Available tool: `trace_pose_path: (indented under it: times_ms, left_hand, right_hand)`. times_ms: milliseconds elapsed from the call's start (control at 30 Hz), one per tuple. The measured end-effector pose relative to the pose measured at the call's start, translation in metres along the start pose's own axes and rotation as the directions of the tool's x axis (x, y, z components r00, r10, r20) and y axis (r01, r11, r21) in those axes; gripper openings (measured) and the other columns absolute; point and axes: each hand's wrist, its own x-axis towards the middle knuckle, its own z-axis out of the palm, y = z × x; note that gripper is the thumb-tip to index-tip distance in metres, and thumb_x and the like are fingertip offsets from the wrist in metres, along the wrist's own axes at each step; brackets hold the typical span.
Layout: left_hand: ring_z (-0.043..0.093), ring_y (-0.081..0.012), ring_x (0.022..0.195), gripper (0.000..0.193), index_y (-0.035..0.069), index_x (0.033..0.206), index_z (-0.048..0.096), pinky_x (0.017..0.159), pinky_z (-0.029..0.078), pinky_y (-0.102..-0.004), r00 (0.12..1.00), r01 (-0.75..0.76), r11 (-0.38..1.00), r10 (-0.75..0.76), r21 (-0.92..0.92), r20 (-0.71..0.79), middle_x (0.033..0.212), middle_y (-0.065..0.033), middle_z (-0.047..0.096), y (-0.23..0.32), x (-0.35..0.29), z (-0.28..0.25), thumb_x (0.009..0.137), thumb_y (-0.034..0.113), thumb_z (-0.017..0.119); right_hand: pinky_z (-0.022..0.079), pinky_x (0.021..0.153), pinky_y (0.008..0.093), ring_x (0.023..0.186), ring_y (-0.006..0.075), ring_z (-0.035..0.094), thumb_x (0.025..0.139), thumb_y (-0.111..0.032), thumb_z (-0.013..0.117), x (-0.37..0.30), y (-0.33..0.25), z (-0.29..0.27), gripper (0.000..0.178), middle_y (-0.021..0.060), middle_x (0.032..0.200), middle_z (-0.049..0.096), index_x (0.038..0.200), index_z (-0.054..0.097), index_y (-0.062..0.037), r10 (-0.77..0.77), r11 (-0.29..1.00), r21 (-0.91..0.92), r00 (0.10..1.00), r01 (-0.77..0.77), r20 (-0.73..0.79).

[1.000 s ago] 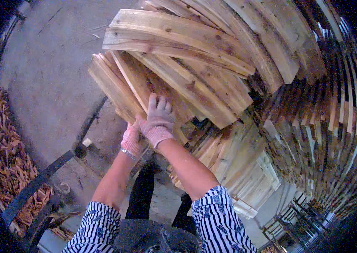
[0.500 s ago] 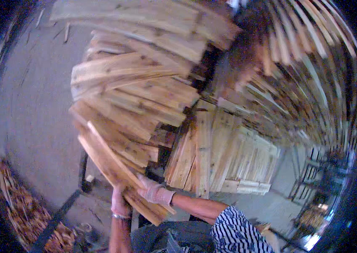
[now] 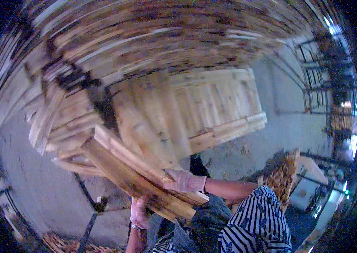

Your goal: The person repeatedly picks up wooden planks from a pile and stacks them onto a growing stack. The person handles the planks one at a time or in small groups, placing them carefully to build a neat pile.

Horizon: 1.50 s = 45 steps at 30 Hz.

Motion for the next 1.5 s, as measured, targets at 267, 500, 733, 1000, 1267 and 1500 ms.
trace_pose_path:
  times_ms: [267, 500, 733, 1000, 1267, 1500]
  left_hand:
    - [0.059, -0.0214, 0.107, 0.047, 0.008, 0.136, 0.053, 0.093, 0.049, -0.0363, 0.959, -0.122, 0.862, -0.026, 0.493, 0.282, 0.121, -0.0081, 0.062, -0.081, 0.166, 0.129, 0.091, 0.02, 0.062]
    - [0.055, -0.0197, 0.115, 0.057, 0.005, 0.141, 0.049, 0.097, 0.048, -0.0357, 0.972, 0.191, 0.945, -0.219, 0.267, 0.081, 0.129, -0.0082, 0.058, -0.162, 0.295, 0.25, 0.089, 0.022, 0.066]
    - [0.038, -0.0339, 0.143, 0.07, 0.008, 0.151, 0.042, 0.119, 0.031, -0.0396, 0.959, -0.218, 0.564, 0.274, 0.796, 0.069, 0.153, -0.0197, 0.043, -0.184, 0.329, 0.2, 0.091, 0.03, 0.068]
    - [0.004, -0.0486, 0.15, 0.143, -0.004, 0.155, -0.011, 0.121, 0.013, -0.0581, 0.746, 0.55, -0.097, 0.502, 0.829, -0.437, 0.162, -0.0321, -0.004, -0.027, 0.362, 0.084, 0.07, 0.072, 0.075]
    - [-0.01, -0.0565, 0.147, 0.15, -0.003, 0.15, -0.027, 0.119, 0.007, -0.0642, 0.872, 0.481, -0.169, 0.195, 0.86, -0.449, 0.158, -0.037, -0.02, -0.039, 0.377, 0.05, 0.066, 0.064, 0.079]
    - [-0.006, -0.0589, 0.147, 0.146, -0.003, 0.151, -0.024, 0.118, 0.01, -0.0653, 0.813, 0.58, -0.287, 0.264, 0.762, -0.519, 0.158, -0.0383, -0.018, -0.042, 0.372, 0.073, 0.069, 0.055, 0.081]
  right_hand:
    - [0.05, 0.098, 0.0435, 0.118, 0.0354, 0.062, 0.092, -0.047, 0.067, -0.074, 0.122, -0.162, 0.071, 0.0239, 0.124, 0.065, 0.143, 0.045, -0.0018, 0.193, 0.971, 0.206, 0.901, -0.119, -0.389]
    - [0.049, 0.098, 0.0451, 0.119, 0.0378, 0.061, 0.091, -0.045, 0.066, -0.092, 0.247, -0.28, 0.065, 0.0241, 0.127, 0.063, 0.138, 0.048, -0.0033, 0.263, 0.939, 0.333, 0.807, -0.088, -0.528]
    - [0.04, 0.11, 0.0475, 0.133, 0.0465, 0.045, 0.084, -0.04, 0.075, -0.024, 0.285, -0.282, 0.088, 0.0305, 0.148, 0.039, 0.15, 0.032, -0.0006, 0.095, 0.788, -0.182, 0.407, -0.589, -0.909]
    - [0.035, 0.115, 0.0463, 0.142, 0.0393, 0.036, 0.073, -0.05, 0.083, 0.073, 0.175, -0.235, 0.113, 0.026, 0.153, 0.034, 0.158, 0.017, -0.0163, 0.373, 0.749, -0.058, 0.493, -0.66, -0.786]
    - [0.04, 0.108, 0.0502, 0.129, 0.0421, 0.047, 0.076, -0.044, 0.079, 0.084, 0.169, -0.207, 0.106, 0.025, 0.142, 0.045, 0.157, 0.018, -0.0138, 0.3, 0.783, -0.132, 0.555, -0.607, -0.776]
    - [0.036, 0.11, 0.0529, 0.131, 0.0453, 0.043, 0.073, -0.039, 0.082, 0.132, 0.126, -0.141, 0.101, 0.0244, 0.143, 0.043, 0.152, 0.025, -0.0138, 0.257, 0.841, -0.117, 0.579, -0.529, -0.774]
